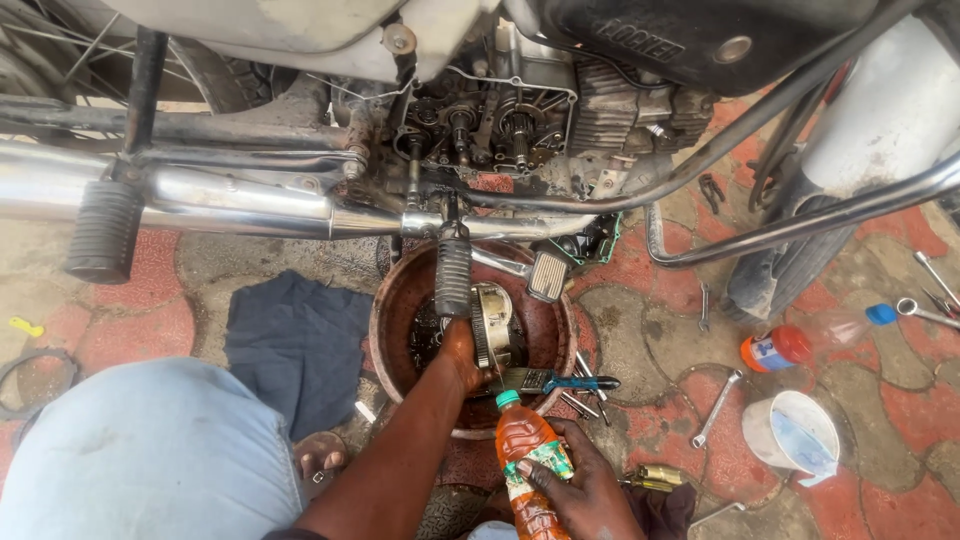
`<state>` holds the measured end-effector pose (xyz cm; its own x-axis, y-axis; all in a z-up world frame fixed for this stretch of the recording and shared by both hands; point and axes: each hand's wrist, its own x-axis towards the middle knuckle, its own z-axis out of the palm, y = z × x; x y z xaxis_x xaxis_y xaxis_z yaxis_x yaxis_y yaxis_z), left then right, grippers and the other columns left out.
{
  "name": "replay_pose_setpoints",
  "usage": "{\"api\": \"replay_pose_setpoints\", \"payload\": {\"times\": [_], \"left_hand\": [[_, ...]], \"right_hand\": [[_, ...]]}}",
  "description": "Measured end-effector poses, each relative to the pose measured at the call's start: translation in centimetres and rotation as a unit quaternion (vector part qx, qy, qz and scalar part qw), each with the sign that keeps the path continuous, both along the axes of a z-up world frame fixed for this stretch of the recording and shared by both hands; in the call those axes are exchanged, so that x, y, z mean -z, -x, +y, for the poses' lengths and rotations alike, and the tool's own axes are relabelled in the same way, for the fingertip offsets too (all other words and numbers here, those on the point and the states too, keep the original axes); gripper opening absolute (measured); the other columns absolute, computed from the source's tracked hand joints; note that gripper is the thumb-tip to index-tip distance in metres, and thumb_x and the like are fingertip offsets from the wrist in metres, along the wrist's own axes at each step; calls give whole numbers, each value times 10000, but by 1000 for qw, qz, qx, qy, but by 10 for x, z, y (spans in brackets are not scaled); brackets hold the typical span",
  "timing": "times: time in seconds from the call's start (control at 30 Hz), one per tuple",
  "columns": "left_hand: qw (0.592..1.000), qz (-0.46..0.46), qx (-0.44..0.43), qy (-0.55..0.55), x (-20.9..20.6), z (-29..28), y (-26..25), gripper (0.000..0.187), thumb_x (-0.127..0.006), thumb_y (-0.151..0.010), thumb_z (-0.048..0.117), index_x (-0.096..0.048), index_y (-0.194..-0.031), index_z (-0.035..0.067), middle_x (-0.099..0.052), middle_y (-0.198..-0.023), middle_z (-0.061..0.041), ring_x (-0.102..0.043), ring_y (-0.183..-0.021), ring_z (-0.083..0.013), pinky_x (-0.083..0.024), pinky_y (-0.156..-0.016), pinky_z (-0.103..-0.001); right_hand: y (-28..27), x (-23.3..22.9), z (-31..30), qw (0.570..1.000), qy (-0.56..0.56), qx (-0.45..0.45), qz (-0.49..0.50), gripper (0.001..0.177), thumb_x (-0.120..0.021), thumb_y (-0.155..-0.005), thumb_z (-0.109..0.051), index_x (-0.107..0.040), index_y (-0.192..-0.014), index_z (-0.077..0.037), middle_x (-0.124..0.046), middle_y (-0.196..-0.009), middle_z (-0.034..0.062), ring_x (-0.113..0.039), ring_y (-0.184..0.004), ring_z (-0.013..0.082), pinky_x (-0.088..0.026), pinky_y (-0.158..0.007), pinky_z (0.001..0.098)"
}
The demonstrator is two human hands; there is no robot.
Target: The recorder is repairing the clutch assembly of a motorcycle, cleaning parts with oil and reassembling them.
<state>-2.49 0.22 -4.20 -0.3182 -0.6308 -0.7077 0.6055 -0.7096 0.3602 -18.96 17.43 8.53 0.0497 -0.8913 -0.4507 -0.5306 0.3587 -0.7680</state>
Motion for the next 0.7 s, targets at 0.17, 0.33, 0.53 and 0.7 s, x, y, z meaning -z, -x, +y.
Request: {"api": "replay_pose_setpoints", "payload": {"times": [0.17, 0.33, 0.53, 0.7], "left_hand": [[998, 56, 7, 40, 13, -5, -4, 527, -324, -1039, 501, -577, -1186, 62, -654, -1084, -180, -668, -913, -269, -619, -700, -407], [982, 154, -23, 103, -15, 6, -9, 684, -582, -891, 548, -532, -1349, 44, -680, -1252, -211, -704, -1142, -327, -656, -908, -487], [980, 140, -5, 138, -24, 8, -7, 875, -814, -751, 485, -494, -1424, 25, -675, -1318, -213, -703, -1175, -346, -590, -963, -536], [981, 103, 49, 155, -14, 10, -9, 890, -836, -760, 372, -453, -1484, 24, -641, -1376, -229, -642, -1243, -368, -524, -1019, -588]], "right_hand": [[8, 8, -1, 989, -38, 97, -102, 526, -760, -835, -164, -574, -1319, -78, -727, -1196, 146, -679, -1133, 230, -558, -988, 417], [11, -1, -6, 994, -3, 72, -87, 564, -715, -885, -189, -521, -1407, -98, -662, -1305, 137, -604, -1283, 235, -498, -1072, 421], [35, 25, -8, 996, 51, 46, -63, 542, -727, -880, -165, -541, -1379, -65, -638, -1355, 138, -548, -1347, 244, -413, -1130, 453], [40, 28, -7, 995, 28, 68, -62, 534, -725, -877, -166, -553, -1374, -73, -678, -1293, 160, -617, -1292, 264, -467, -1114, 466]]}}
